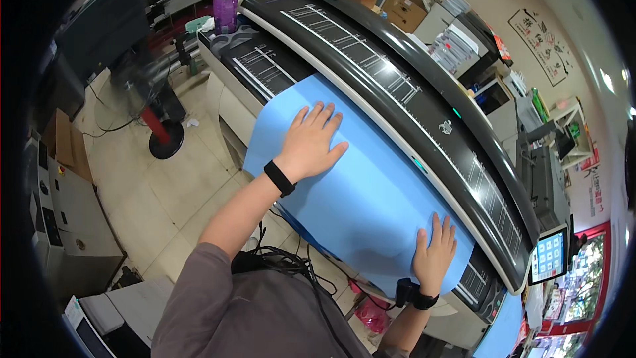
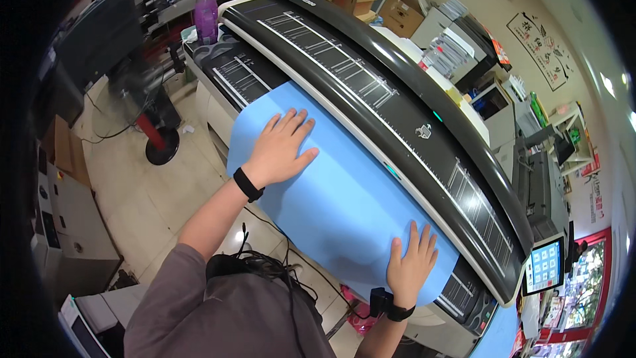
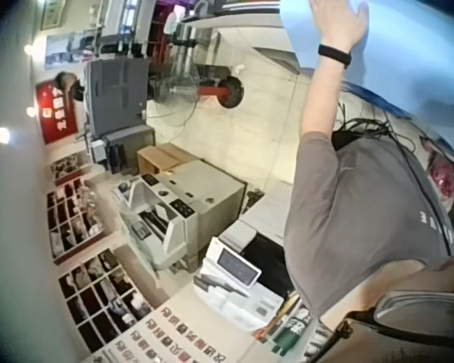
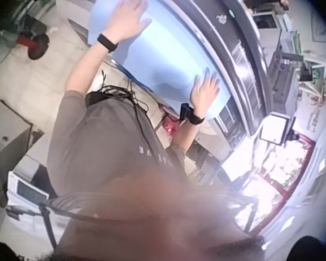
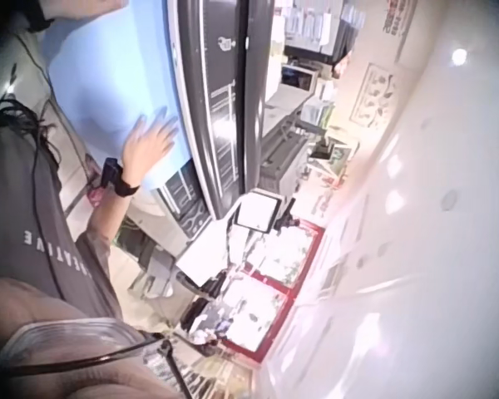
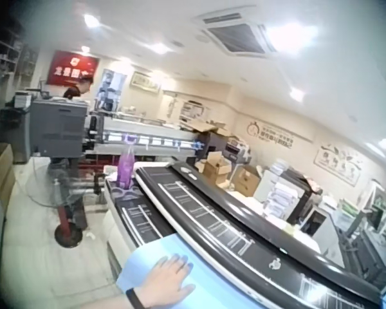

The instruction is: Operating a large format printer to output blue paper sheets.

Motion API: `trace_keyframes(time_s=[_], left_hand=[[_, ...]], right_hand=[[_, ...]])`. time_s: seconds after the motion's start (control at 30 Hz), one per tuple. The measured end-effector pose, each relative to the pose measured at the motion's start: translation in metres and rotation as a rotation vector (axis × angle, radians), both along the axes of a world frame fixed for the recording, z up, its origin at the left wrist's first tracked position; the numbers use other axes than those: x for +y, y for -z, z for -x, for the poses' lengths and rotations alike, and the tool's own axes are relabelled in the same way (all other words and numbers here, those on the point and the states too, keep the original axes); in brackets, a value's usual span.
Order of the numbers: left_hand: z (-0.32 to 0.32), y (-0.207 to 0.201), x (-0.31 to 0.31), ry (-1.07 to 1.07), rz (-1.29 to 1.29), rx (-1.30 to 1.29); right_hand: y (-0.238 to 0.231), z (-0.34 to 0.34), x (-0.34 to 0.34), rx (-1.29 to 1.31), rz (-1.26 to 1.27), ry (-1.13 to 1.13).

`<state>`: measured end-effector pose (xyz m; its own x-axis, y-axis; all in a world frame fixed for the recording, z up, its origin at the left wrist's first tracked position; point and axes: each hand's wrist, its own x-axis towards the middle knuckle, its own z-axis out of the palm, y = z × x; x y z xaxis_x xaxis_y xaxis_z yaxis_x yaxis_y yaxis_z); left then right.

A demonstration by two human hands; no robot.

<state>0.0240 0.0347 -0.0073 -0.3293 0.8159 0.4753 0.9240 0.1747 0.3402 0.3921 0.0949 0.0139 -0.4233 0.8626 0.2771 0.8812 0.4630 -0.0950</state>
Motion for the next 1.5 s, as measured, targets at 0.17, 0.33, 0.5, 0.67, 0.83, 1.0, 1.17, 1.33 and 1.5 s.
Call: trace_keyframes(time_s=[0.17, 0.33, 0.5, 0.67, 0.83, 1.0, 1.17, 1.33, 1.5], left_hand=[[-0.003, -0.006, -0.012, 0.077, -0.034, -0.026], [-0.039, -0.007, -0.077, 0.511, -0.196, -0.326], [-0.069, 0.021, -0.128, 0.621, 0.007, -0.625], [-0.060, 0.062, -0.155, 0.612, 0.044, -0.920], [-0.042, 0.084, -0.161, 0.557, 0.314, -1.282], [-0.051, 0.088, -0.135, 0.860, 0.363, -1.114], [-0.104, 0.077, -0.124, 1.000, 0.433, -1.063], [-0.183, 0.075, -0.129, 1.176, 0.517, -1.054], [-0.295, 0.073, -0.133, 1.320, 0.687, -0.972]], right_hand=[[0.000, 0.001, -0.002, -0.028, 0.023, 0.014], [0.000, 0.000, 0.000, 0.006, -0.071, 0.006], [-0.001, -0.005, -0.001, 0.048, -0.078, 0.025], [-0.007, 0.003, 0.000, 0.029, -0.105, 0.074], [-0.002, 0.015, -0.018, 0.057, -0.127, 0.175], [0.033, 0.023, -0.108, 0.155, -0.082, 0.073], [0.076, 0.009, -0.209, 0.126, 0.446, -0.220], [0.109, -0.049, -0.250, 0.371, 0.423, -0.022], [0.121, -0.146, -0.277, 0.531, 0.199, 0.071]])
